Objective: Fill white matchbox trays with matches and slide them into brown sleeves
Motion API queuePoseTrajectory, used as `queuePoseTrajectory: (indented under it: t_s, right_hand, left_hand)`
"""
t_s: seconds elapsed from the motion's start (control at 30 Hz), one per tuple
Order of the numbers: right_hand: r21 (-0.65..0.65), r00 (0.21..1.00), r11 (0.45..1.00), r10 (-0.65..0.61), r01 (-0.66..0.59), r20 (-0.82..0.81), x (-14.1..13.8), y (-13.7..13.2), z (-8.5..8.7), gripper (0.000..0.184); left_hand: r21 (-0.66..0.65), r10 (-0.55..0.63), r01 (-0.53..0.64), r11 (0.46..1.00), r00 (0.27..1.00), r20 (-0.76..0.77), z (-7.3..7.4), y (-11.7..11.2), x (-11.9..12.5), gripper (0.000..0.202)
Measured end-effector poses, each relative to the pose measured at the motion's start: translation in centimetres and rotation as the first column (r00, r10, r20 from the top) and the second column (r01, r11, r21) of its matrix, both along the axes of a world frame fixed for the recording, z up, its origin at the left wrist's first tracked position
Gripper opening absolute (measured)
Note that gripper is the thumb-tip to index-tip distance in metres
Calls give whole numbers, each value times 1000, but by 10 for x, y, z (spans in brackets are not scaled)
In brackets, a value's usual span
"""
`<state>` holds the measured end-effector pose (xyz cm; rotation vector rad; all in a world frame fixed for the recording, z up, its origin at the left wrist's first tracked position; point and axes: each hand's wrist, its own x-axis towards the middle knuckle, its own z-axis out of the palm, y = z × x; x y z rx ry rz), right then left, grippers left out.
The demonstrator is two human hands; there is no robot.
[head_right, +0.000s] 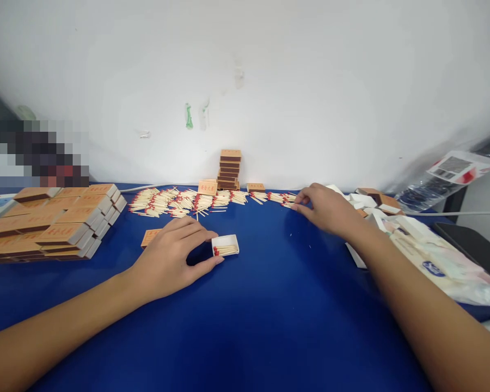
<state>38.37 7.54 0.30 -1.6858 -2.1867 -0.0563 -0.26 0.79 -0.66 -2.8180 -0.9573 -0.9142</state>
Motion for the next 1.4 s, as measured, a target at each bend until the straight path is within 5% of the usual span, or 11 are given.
queuePoseTrajectory:
  t_s: [0.13, 0.57, 0.83, 1.1, 1.27, 1.4]
  right_hand:
    - [-134, 998, 990, 40, -46, -47, 15, 5, -3, 42]
    - [-92, 999, 995, 33, -36, -26, 0, 4, -5, 33]
    - [-18, 948, 967, 246, -255, -201, -85, -47, 13, 22]
    - [-23, 899, 908, 411, -419, -150, -136, -84, 4, 12]
    - [-28, 896, 912, 396, -409, -201, -123, -71, 6, 14]
    - [86, 974, 988, 145, -132, -172, -62, -34, 10, 23]
  left_hand:
    - [3, -1, 1, 1000, 1000, -3, 1, -1, 0, 28]
    - [10, -4, 4, 1000, 1000, -4, 1, 0, 0, 29]
    - [-11, 8, -8, 1000, 1000, 2, 1, 0, 0, 27]
    - [10, -11, 10, 1000, 1000, 16, 0, -2, 2, 26]
    - [1, -5, 5, 1000, 1000, 9, 0, -1, 2, 26]
    - [10, 0, 0, 1000, 1000, 3, 1, -1, 1, 27]
